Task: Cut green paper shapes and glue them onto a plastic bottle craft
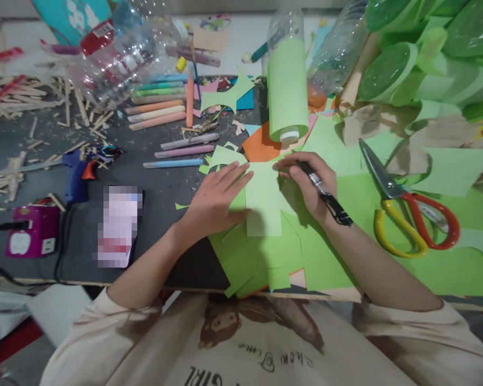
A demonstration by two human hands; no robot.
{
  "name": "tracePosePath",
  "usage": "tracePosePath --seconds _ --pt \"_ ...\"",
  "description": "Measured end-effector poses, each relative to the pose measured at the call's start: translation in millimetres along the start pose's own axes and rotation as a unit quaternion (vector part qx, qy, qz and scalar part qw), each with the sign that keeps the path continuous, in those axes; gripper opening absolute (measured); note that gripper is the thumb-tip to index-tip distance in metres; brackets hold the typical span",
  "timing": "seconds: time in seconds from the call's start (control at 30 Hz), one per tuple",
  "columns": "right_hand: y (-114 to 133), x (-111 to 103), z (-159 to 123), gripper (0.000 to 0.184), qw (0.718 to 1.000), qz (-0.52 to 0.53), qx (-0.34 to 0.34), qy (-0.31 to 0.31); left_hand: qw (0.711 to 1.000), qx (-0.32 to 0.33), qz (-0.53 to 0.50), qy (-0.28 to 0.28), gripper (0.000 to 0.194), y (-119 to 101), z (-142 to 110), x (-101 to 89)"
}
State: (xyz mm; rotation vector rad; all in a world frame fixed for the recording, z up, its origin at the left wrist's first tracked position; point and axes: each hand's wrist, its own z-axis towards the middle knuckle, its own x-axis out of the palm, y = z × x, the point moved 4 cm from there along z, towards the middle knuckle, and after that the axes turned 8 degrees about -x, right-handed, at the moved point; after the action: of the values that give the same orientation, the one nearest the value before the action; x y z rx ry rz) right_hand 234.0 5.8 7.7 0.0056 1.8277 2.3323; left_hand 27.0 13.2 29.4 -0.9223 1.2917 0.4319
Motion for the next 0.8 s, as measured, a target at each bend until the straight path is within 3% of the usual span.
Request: tracePosePath --seconds 0.1,0.6,0.8 --pt "-0.5 -0.2 -0.1 0.023 1.000 0.020 0.014 -0.012 1.000 0.012 0.014 0.021 0.068 -0.3 -1.2 3.9" --pt "0.1 -0.3 1.2 0.028 1.000 0.005 0.015 -0.002 0.999 0.001 0.008 0.032 0.069 -5.6 -2.1 11.5" --pt "9.9 5.3 -3.3 0.042 0.999 0.020 -0.043 0.002 1.000 -0.014 0.003 0.016 0.073 -1.3 -2.9 15.4"
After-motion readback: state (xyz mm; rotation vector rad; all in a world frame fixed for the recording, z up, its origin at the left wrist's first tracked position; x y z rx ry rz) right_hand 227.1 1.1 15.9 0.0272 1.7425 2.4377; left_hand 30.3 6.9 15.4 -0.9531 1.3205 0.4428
